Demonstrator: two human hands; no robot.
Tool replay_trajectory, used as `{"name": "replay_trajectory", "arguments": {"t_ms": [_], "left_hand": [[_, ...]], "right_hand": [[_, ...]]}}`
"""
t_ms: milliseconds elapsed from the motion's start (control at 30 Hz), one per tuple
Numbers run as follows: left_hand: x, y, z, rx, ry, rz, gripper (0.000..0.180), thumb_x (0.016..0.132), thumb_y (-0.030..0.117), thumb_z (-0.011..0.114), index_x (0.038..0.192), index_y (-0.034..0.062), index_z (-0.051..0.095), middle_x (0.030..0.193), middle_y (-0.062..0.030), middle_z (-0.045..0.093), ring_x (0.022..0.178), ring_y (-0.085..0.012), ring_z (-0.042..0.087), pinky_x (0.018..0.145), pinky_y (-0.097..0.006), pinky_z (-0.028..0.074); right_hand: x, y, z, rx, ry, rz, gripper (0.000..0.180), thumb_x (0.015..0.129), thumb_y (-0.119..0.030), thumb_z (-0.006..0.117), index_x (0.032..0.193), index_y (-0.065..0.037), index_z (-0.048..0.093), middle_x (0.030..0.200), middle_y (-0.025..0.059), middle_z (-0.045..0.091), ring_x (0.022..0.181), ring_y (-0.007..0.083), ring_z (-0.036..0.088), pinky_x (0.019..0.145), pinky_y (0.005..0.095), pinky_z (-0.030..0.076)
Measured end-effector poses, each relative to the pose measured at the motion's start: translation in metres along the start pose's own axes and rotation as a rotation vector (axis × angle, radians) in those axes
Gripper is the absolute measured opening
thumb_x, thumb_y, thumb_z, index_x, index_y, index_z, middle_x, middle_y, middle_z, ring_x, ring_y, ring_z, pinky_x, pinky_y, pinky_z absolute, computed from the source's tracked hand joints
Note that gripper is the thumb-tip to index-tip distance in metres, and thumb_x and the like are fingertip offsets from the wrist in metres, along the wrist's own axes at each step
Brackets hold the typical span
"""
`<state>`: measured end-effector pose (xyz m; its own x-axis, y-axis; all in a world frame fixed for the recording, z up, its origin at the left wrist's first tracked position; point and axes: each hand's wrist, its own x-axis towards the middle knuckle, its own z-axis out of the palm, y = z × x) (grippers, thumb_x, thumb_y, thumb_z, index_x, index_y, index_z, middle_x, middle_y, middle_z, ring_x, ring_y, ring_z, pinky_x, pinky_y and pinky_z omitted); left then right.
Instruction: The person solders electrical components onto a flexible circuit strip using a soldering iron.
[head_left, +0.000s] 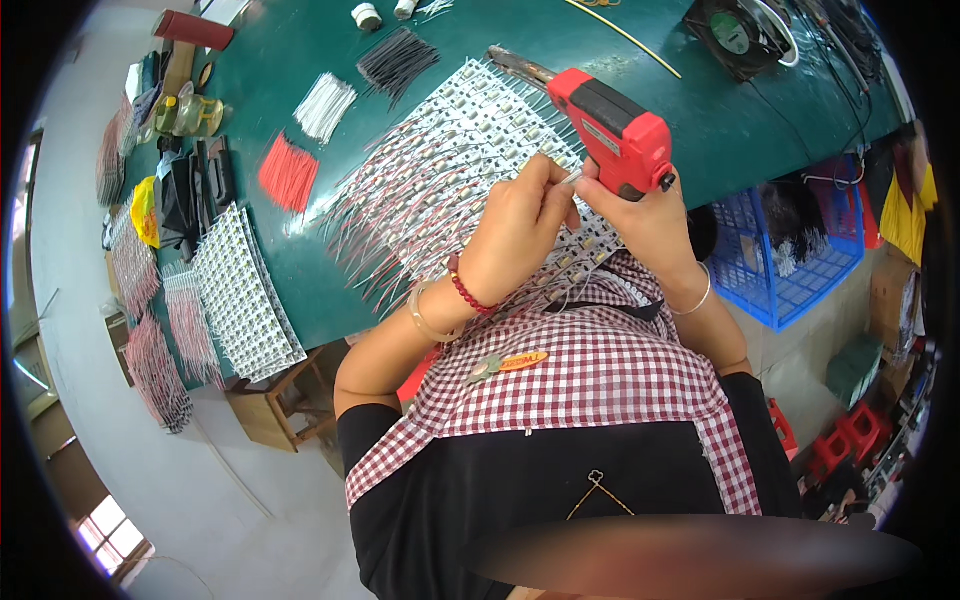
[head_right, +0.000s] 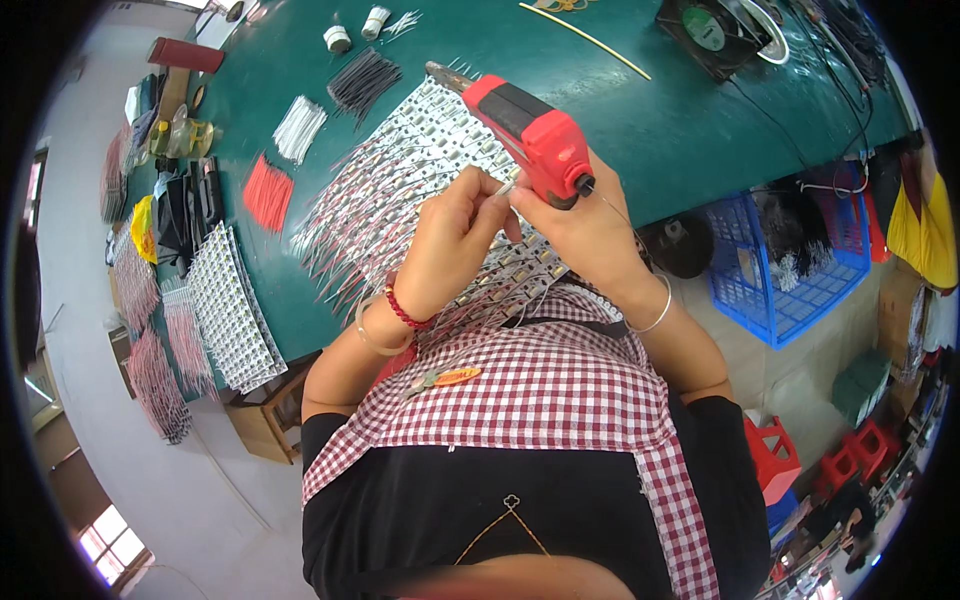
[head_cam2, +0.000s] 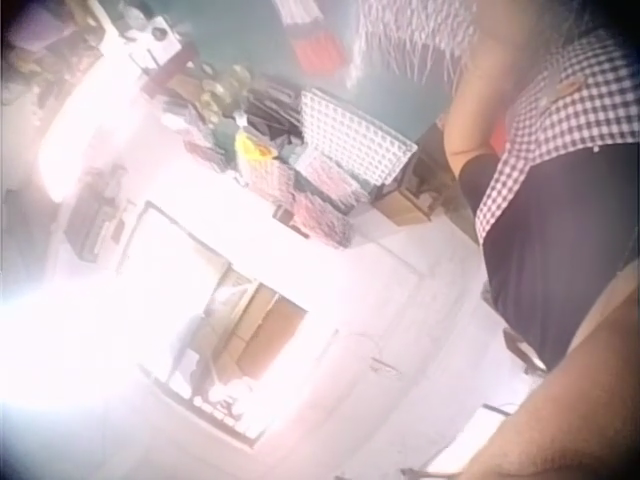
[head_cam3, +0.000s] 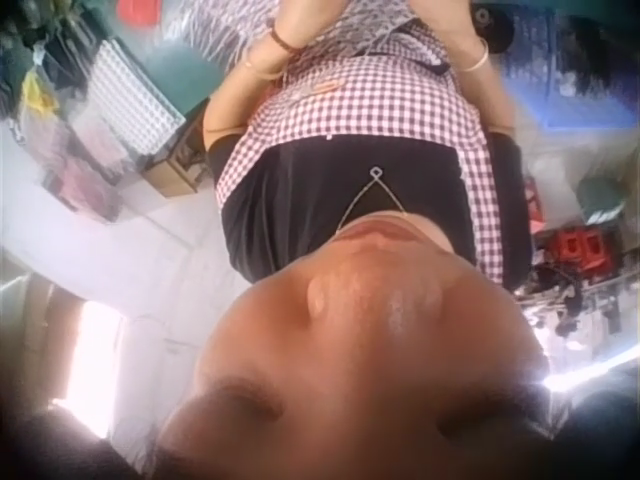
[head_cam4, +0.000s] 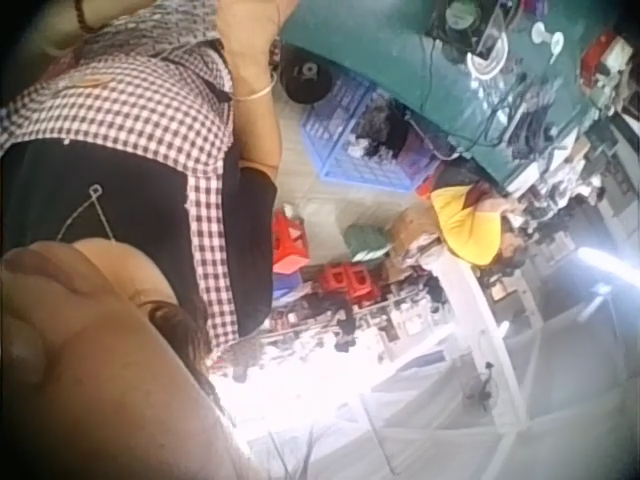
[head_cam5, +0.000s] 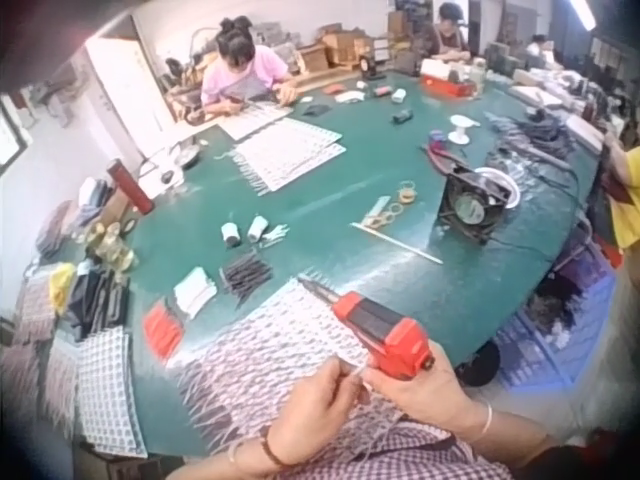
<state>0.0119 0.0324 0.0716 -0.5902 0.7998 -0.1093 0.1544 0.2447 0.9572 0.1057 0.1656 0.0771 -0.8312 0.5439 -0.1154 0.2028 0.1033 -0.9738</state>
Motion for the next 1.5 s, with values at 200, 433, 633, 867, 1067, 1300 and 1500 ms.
{"name": "replay_trajectory", "arguments": {"t_ms": [200, 433, 633, 867, 1067, 1300, 1500], "left_hand": [[0.003, -0.020, -0.023, 0.340, 0.181, 0.226, 0.006, 0.089, 0.005, 0.059, 0.091, -0.0006, 0.058, 0.078, -0.0122, 0.067, 0.068, -0.0262, 0.065, 0.061, -0.033, 0.049], [0.049, -0.077, -0.114, 0.770, 0.435, 0.432, 0.006, 0.079, 0.002, 0.063, 0.084, 0.0040, 0.065, 0.076, -0.0114, 0.051, 0.074, -0.0304, 0.055, 0.065, -0.039, 0.046], [0.063, -0.095, -0.119, 0.882, 0.275, 0.605, 0.020, 0.073, -0.001, 0.068, 0.090, 0.0079, 0.068, 0.075, -0.0083, 0.047, 0.070, -0.0243, 0.053, 0.061, -0.036, 0.046], [0.068, -0.095, -0.117, 0.891, 0.256, 0.592, 0.021, 0.073, -0.005, 0.064, 0.090, 0.0069, 0.068, 0.074, -0.0077, 0.046, 0.071, -0.0236, 0.052, 0.061, -0.035, 0.045], [0.066, -0.092, -0.111, 0.856, 0.259, 0.626, 0.024, 0.070, -0.009, 0.060, 0.088, 0.0058, 0.067, 0.075, -0.0078, 0.047, 0.072, -0.0240, 0.052, 0.063, -0.036, 0.046], [0.063, -0.090, -0.104, 0.839, 0.316, 0.613, 0.024, 0.069, -0.009, 0.061, 0.087, 0.0061, 0.067, 0.076, -0.0076, 0.049, 0.073, -0.0240, 0.054, 0.064, -0.035, 0.046], [0.065, -0.088, -0.100, 0.832, 0.306, 0.631, 0.023, 0.069, -0.008, 0.062, 0.085, 0.0058, 0.068, 0.075, -0.0077, 0.048, 0.072, -0.0238, 0.053, 0.064, -0.035, 0.047]], "right_hand": [[0.004, -0.004, 0.001, 0.044, -0.008, -0.019, 0.024, 0.081, -0.005, 0.072, 0.102, 0.000, 0.063, 0.082, 0.0019, 0.064, 0.071, 0.0083, 0.060, 0.066, 0.0236, 0.049], [0.027, 0.000, -0.022, 0.169, -0.042, 0.077, 0.017, 0.087, -0.016, 0.069, 0.091, 0.000, 0.064, 0.071, 0.0030, 0.064, 0.060, 0.0084, 0.062, 0.053, 0.0214, 0.047], [0.042, -0.011, -0.004, 0.076, -0.121, 0.170, 0.023, 0.086, -0.024, 0.071, 0.086, -0.002, 0.063, 0.061, -0.0011, 0.058, 0.048, 0.0052, 0.053, 0.044, 0.0205, 0.042], [0.050, -0.010, 0.006, 0.015, -0.158, 0.228, 0.026, 0.085, -0.027, 0.073, 0.082, -0.003, 0.062, 0.057, -0.0020, 0.055, 0.044, 0.0041, 0.050, 0.041, 0.0213, 0.039], [0.046, -0.012, 0.008, -0.029, -0.118, 0.201, 0.026, 0.084, -0.027, 0.073, 0.080, -0.003, 0.061, 0.055, -0.0028, 0.053, 0.044, 0.0047, 0.049, 0.041, 0.0219, 0.039], [0.044, -0.011, 0.005, -0.070, -0.109, 0.193, 0.028, 0.083, -0.028, 0.074, 0.079, -0.004, 0.061, 0.055, -0.0027, 0.053, 0.045, 0.0052, 0.050, 0.042, 0.0224, 0.040], [0.041, -0.013, 0.003, -0.144, -0.126, 0.186, 0.029, 0.083, -0.028, 0.074, 0.081, -0.002, 0.063, 0.055, -0.0018, 0.055, 0.045, 0.0059, 0.051, 0.043, 0.0232, 0.040]]}}
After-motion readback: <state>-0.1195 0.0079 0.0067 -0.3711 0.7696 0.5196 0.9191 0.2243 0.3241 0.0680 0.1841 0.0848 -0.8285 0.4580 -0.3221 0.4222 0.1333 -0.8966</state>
